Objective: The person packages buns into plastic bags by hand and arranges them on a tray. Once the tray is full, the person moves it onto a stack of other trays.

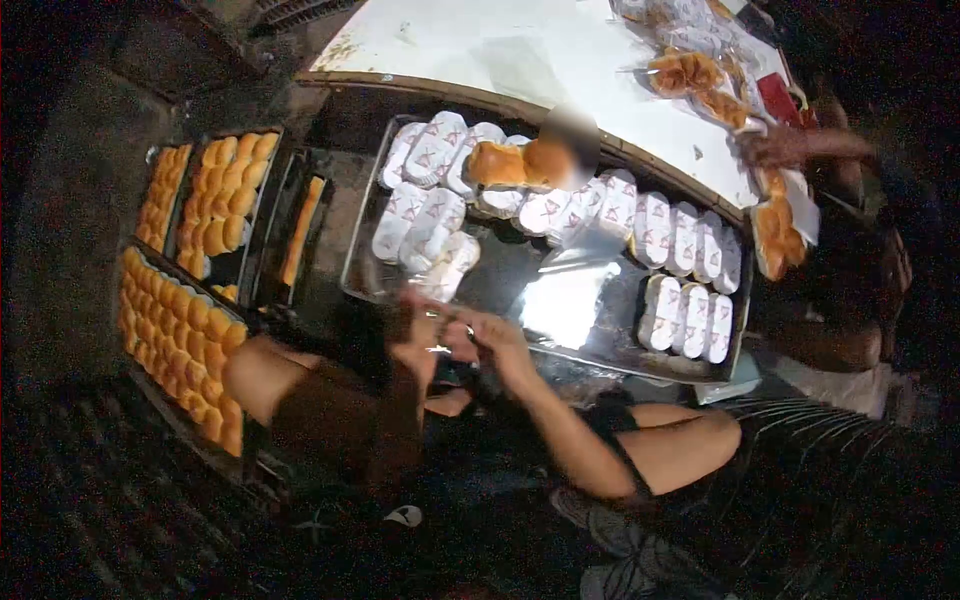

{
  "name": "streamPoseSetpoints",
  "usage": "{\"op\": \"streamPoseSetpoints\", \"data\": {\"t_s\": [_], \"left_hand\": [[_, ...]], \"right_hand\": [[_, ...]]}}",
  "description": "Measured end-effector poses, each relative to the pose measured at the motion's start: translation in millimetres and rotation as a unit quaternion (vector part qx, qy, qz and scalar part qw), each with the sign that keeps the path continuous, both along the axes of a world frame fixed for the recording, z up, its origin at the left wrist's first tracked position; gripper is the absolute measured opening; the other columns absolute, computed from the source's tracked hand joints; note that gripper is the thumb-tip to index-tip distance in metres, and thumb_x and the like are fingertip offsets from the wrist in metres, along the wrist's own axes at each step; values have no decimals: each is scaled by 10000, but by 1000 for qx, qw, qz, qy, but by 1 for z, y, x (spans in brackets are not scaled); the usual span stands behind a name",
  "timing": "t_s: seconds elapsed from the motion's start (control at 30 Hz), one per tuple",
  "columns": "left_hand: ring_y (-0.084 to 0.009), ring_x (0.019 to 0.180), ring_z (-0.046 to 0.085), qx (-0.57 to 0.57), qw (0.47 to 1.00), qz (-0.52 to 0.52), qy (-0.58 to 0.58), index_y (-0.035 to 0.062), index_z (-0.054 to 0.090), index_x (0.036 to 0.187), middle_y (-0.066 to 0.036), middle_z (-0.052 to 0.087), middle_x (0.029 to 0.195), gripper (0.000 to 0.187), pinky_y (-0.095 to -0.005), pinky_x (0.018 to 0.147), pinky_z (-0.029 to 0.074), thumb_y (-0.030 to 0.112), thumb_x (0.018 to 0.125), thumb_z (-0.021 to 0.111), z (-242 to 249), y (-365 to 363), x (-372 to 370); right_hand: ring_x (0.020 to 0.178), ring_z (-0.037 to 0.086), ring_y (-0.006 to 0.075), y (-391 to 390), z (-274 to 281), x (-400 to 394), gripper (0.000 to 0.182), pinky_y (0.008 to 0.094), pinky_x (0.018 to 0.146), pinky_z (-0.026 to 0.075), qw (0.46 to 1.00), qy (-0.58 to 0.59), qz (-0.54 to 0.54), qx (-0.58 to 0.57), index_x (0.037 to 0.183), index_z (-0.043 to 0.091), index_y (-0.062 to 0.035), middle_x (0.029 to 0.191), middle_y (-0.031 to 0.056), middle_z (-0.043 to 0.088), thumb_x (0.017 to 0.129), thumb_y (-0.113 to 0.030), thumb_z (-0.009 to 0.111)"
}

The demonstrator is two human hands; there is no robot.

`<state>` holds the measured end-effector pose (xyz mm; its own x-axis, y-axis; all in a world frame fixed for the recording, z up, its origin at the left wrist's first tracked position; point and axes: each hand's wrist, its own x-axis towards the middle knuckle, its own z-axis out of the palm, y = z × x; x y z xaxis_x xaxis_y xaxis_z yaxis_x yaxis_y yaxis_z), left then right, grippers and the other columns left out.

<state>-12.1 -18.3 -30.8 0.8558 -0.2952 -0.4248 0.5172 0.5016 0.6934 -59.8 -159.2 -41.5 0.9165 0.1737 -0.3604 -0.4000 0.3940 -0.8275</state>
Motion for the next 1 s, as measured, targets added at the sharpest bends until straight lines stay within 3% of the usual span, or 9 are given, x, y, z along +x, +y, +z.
{"op": "streamPoseSetpoints", "data": {"t_s": [0.07, 0.23, 0.33, 0.43, 0.5, 0.6, 0.63, 0.7, 1.0], "left_hand": [[-292, 1094, 370, 33, 996, 79, -37, 87, 170, 1298, -157, 305, 1238, 646, -419, 871, 366, 356, 792, 467, 9, 21, 18], [-294, 1092, 372, 71, 983, 157, -67, 64, 182, 1292, -162, 310, 1227, 649, -433, 873, 362, 356, 787, 467, 24, 33, 27], [-298, 1097, 364, 53, 977, 184, -97, 41, 184, 1286, -165, 311, 1219, 656, -450, 879, 349, 351, 781, 464, 19, 32, 25], [-300, 1099, 355, -44, 973, 197, -115, 28, 191, 1280, -164, 305, 1218, 652, -475, 896, 319, 339, 773, 457, 26, 15, 36], [-297, 1085, 353, -172, 965, 186, -65, 35, 196, 1280, -154, 311, 1217, 637, -502, 925, 270, 309, 762, 447, 24, 10, 35], [-277, 1034, 401, -405, 868, 239, 161, 26, 211, 1270, -147, 351, 1190, 626, -496, 913, 299, 297, 759, 452, 33, -13, 35], [-268, 1004, 434, -186, 969, 163, 10, 36, 251, 1254, -163, 380, 1166, 569, -483, 889, 332, 266, 770, 444, 21, -28, 36], [-271, 967, 468, -196, 959, 60, -194, 67, 214, 1272, -190, 390, 1154, 550, -455, 882, 353, 240, 792, 421, 21, -50, 10], [-335, 1018, 460, -22, 992, -31, -121, 113, 50, 1308, -221, 388, 1144, 750, -407, 838, 419, 130, 742, 542, 37, -65, -11]], "right_hand": [[929, 499, 297, 9, -35, 39, 336, 362, 798, 417, 764, -293, -79, -570, 1002, 500, 18, 989, 140, 521, 709, -146, 517], [841, 530, 272, -1, -82, 126, 307, 323, 755, 437, 612, -508, 174, -581, 993, 496, -5, 857, 124, 554, 702, -103, 482], [769, 559, 276, -10, -42, 88, 236, 361, 735, 451, 758, -226, 161, -590, 929, 559, -65, 832, 103, 579, 727, -172, 499], [746, 587, 249, -36, -124, 41, 273, 329, 711, 462, 983, -67, -113, -132, 950, 553, -56, 848, 139, 592, 788, -265, 481], [771, 590, 245, -42, -34, 5, 299, 323, 715, 460, 993, 4, -114, -3, 950, 555, -57, 855, 156, 592, 794, -302, 485], [706, 594, 261, -34, 54, -14, 376, 340, 655, 469, 943, -92, -214, -237, 902, 564, -57, 754, 169, 593, 757, -402, 530], [667, 586, 282, -33, 73, -10, 399, 358, 616, 465, 902, -95, -173, -384, 866, 569, -53, 705, 167, 588, 735, -429, 548], [597, 568, 317, -38, 86, -1, 443, 390, 547, 452, 839, -50, -141, -523, 798, 577, -47, 638, 161, 579, 696, -479, 573], [665, 595, 281, -36, 60, -22, 487, 369, 591, 457, 927, 72, -169, -328, 923, 556, 22, 726, 178, 596, 685, -398, 629]]}}
